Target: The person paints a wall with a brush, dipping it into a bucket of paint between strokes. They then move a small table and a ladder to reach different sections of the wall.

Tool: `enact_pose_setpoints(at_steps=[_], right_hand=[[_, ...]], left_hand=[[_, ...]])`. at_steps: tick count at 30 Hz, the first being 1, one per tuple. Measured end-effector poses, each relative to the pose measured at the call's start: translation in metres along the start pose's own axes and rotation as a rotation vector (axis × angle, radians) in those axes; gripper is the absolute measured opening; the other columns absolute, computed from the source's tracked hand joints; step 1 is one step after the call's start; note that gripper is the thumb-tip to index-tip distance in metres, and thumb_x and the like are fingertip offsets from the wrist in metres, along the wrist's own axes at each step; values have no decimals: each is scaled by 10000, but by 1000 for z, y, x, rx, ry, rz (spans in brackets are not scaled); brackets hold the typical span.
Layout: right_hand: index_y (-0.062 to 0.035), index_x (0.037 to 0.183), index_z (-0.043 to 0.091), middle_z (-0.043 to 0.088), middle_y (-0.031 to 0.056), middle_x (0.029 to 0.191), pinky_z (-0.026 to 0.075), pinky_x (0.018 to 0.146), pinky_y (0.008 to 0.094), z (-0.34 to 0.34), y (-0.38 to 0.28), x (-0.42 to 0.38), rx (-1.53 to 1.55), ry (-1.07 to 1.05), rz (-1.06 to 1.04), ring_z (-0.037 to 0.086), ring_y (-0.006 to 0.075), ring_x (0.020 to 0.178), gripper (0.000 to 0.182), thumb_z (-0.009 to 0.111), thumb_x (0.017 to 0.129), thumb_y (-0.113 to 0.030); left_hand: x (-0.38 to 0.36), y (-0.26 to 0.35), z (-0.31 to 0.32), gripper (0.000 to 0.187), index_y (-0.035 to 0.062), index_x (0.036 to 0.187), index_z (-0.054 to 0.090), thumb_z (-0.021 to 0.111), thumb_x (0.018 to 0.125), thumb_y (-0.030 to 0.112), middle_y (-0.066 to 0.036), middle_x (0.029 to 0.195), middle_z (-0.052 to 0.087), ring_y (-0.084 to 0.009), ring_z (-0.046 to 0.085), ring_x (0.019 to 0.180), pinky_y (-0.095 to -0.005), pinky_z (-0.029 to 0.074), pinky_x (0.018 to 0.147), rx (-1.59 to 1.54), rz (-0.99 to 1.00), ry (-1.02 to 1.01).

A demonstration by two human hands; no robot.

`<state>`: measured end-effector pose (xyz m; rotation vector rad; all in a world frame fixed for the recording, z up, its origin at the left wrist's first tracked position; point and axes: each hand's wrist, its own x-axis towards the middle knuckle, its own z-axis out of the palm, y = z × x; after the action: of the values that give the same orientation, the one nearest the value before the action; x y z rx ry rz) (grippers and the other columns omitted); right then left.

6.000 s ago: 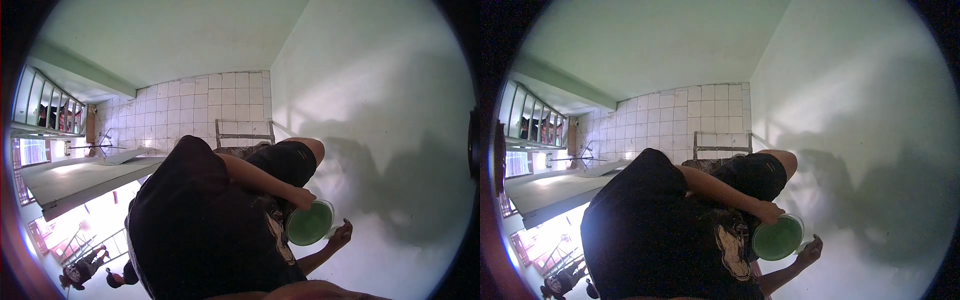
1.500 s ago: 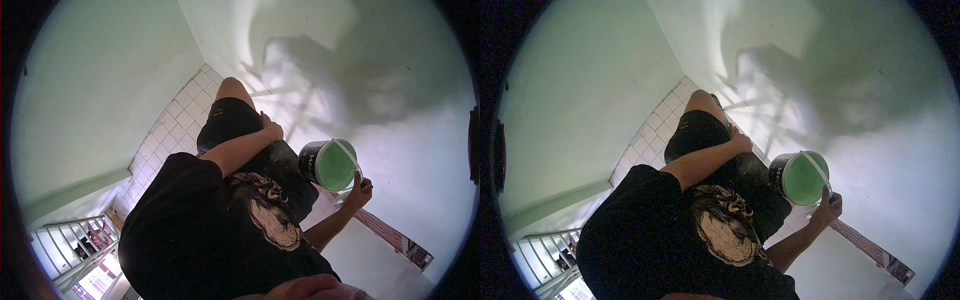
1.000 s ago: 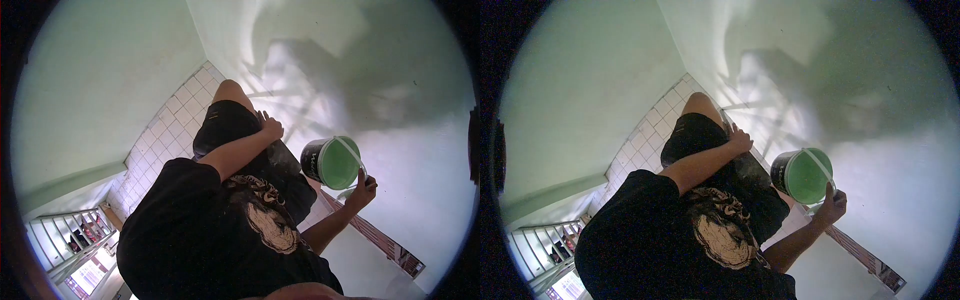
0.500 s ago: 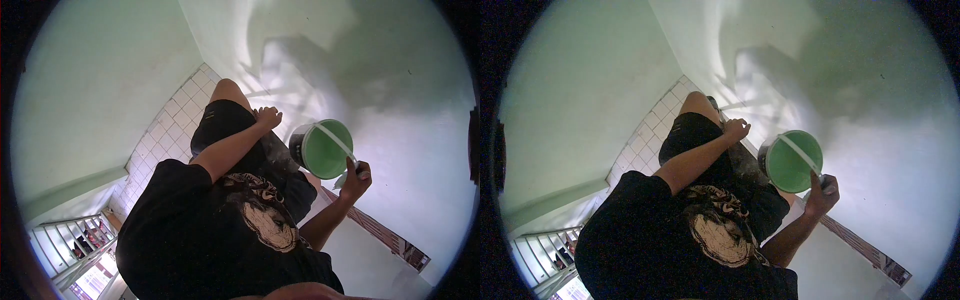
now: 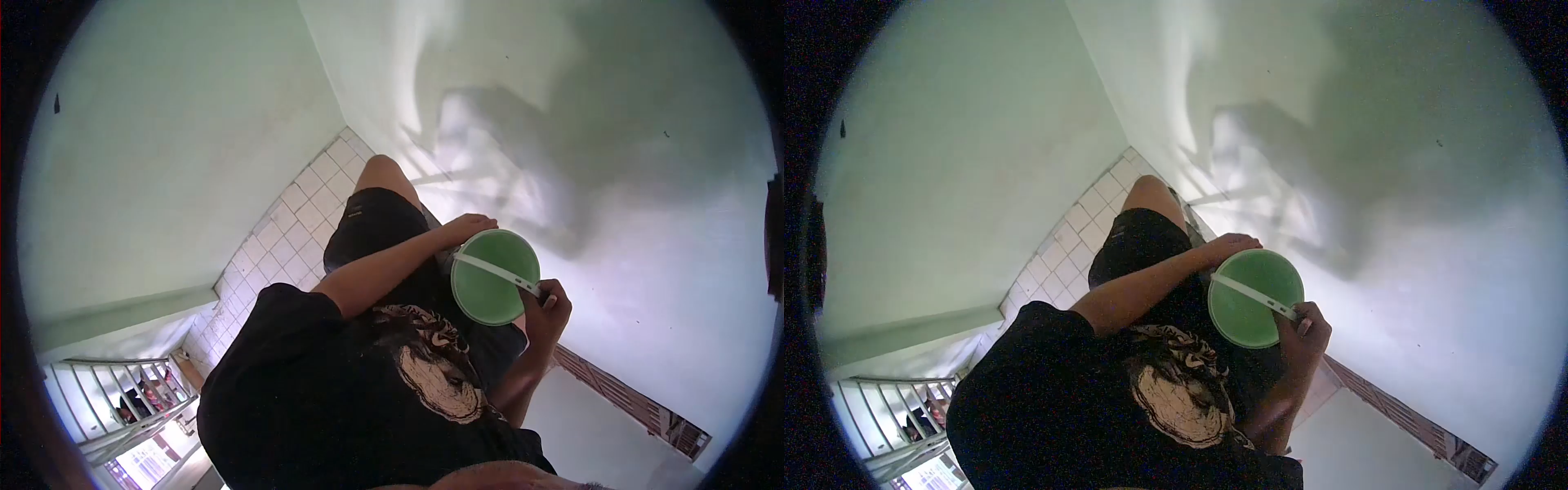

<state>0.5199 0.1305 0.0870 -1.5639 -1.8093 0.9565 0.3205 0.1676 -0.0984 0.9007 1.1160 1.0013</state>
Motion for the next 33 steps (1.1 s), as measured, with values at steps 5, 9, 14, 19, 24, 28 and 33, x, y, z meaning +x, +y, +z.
enact_pose_setpoints(at_steps=[5, 9, 14, 19, 24, 28, 33], right_hand=[[-6, 693, 534, 495, 38, 537, 368, 479, 245, -11, -4, 7, -176, -254, -177, 423, 85, 506, 235, 749, 636, -81], [-13, 706, 556, 497, 170, 529, 406, 477, 334, -16, -12, 14, -395, -415, -214, 498, 303, 475, 220, 729, 653, -139], [-44, 760, 604, 604, 182, 672, 463, 583, 435, -26, -23, 27, -476, -598, -186, 596, 360, 629, 187, 661, 726, -219], [-38, 773, 609, 574, 200, 641, 441, 549, 417, -26, -17, 28, -416, -386, -195, 573, 376, 600, 149, 609, 755, -186], [-58, 785, 624, 587, 180, 641, 455, 554, 413, -33, -17, 24, -416, -297, -179, 593, 349, 605, 160, 640, 729, -207], [-84, 790, 646, 606, 157, 652, 472, 562, 394, -35, -38, 27, -390, -238, -310, 612, 317, 607, 149, 666, 703, -204], [-88, 793, 656, 619, 138, 663, 472, 552, 355, -34, -46, 24, -299, -228, -306, 618, 290, 592, 164, 705, 640, -121]], left_hand=[[-4, 10, -7, 563, -6, 1060, 599, 436, 894, 506, -124, 1008, 623, -162, 580, 916, -286, 452, 822, 88, -64, -44], [4, -1, -10, 553, 8, 1069, 604, 445, 889, 506, -125, 983, 632, -163, 577, 924, -307, 453, 821, -6, -218, -126], [20, -21, -24, 452, 27, 1119, 575, 448, 913, 409, -111, 1044, 607, -181, 546, 981, -320, 426, 870, 547, 188, -136], [-5, 27, -11, 381, 18, 1067, 591, 439, 933, 341, -60, 952, 630, -133, 558, 843, -283, 458, 765, 73, 54, 9], [-45, 126, 20, 273, 30, 1053, 596, 503, 904, 239, -94, 973, 639, -176, 591, 889, -308, 461, 797, 370, 412, -72], [-74, 195, 53, 324, 19, 1013, 604, 550, 874, 307, -152, 908, 631, -225, 604, 855, -344, 465, 785, 580, 408, -389], [-66, 185, 64, 487, 2, 954, 588, 419, 912, 457, -138, 793, 602, -212, 550, 671, -346, 448, 659, 686, 58, -524]])
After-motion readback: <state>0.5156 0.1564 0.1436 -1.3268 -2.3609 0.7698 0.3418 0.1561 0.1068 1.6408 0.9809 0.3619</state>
